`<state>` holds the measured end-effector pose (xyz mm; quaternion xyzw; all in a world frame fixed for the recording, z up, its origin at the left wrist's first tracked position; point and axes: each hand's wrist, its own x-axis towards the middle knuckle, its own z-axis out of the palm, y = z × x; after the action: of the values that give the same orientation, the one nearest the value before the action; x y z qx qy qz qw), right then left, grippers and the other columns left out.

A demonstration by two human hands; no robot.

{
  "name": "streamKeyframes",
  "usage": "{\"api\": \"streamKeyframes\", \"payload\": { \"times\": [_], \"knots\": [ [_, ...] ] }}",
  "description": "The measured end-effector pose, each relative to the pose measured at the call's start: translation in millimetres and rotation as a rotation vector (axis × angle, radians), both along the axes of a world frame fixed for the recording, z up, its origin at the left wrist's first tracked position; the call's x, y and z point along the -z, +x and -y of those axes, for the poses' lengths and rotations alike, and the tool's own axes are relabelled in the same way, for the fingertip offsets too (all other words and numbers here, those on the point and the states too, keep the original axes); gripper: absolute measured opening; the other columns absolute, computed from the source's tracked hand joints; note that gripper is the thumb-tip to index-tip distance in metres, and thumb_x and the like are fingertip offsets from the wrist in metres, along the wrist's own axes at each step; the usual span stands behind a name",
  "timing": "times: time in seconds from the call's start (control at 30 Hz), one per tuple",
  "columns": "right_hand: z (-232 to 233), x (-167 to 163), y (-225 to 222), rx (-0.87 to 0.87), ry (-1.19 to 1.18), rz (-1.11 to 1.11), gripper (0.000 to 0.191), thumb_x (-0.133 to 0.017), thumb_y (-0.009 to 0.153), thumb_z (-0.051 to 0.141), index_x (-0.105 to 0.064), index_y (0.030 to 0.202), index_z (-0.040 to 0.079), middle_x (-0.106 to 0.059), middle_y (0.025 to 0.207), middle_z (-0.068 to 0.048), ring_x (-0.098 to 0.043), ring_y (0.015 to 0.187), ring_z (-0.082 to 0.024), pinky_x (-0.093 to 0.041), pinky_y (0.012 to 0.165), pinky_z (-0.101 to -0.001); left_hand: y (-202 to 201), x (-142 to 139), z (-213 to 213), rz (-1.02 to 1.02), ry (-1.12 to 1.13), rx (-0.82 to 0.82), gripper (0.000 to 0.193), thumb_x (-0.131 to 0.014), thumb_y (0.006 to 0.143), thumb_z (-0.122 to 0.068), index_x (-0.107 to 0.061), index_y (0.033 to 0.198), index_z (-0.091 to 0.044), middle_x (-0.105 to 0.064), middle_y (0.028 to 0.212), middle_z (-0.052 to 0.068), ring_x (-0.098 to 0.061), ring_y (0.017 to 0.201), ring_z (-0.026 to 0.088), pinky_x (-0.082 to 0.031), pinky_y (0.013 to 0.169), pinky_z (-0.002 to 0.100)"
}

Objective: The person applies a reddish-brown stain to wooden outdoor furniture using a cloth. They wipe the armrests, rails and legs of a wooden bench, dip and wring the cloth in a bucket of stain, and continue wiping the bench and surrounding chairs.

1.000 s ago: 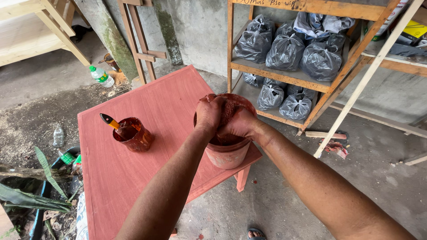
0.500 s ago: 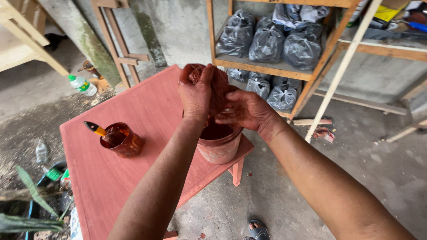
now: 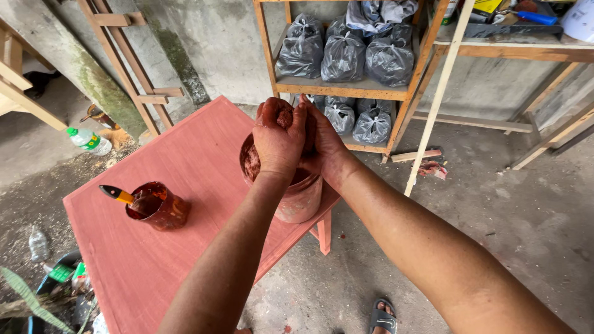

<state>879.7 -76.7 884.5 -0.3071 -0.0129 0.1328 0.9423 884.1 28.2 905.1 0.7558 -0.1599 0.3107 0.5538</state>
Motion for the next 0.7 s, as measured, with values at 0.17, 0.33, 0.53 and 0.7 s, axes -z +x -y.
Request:
{"api": "streamKeyframes", "payload": {
  "times": [0.17, 0.33, 0.53, 0.7],
  "knots": [
    [-13, 20, 14, 0.086, -0.054, 0.038, 0.038, -0.071, 0.09, 0.049, -0.071, 0.108, 0.016, -0.074, 0.099, 0.0, -0.07, 0.091, -0.015, -0.06, 0.076, -0.0345, 16, 17, -9, -0.319, -0.074, -0.05, 0.034, -0.07, 0.089, -0.038, -0.071, 0.094, -0.005, -0.074, 0.095, 0.019, -0.071, 0.091, 0.038, -0.054, 0.082, 0.043],
    [-28, 29, 29, 0.414, -0.22, -0.043, 0.021, -0.082, 0.089, 0.022, -0.069, 0.091, 0.006, -0.073, 0.087, -0.004, -0.067, 0.076, -0.016, -0.058, 0.07, -0.0321, 37, 48, -15, -0.477, -0.306, -0.015, 0.04, -0.063, 0.091, -0.038, -0.073, 0.099, 0.0, -0.077, 0.092, 0.019, -0.073, 0.087, 0.032, -0.055, 0.081, 0.039],
    [-42, 32, 30, 0.535, -0.623, -0.002, 0.014, -0.076, 0.082, 0.012, -0.077, 0.092, 0.002, -0.076, 0.083, -0.006, -0.07, 0.07, -0.013, -0.057, 0.065, -0.0269, 58, 83, -23, -0.884, -0.878, 0.136, 0.033, -0.06, 0.089, -0.024, -0.072, 0.111, -0.002, -0.074, 0.104, 0.011, -0.07, 0.091, 0.023, -0.056, 0.08, 0.036],
    [-42, 27, 31, 0.55, -0.901, -0.006, 0.016, -0.075, 0.08, 0.015, -0.077, 0.09, 0.003, -0.077, 0.08, -0.004, -0.07, 0.068, -0.012, -0.057, 0.063, -0.0273, 68, 91, -27, -1.0, -1.034, 0.252, 0.033, -0.053, 0.09, -0.015, -0.069, 0.116, -0.003, -0.072, 0.101, 0.012, -0.068, 0.093, 0.026, -0.056, 0.083, 0.039]
  ]
}}
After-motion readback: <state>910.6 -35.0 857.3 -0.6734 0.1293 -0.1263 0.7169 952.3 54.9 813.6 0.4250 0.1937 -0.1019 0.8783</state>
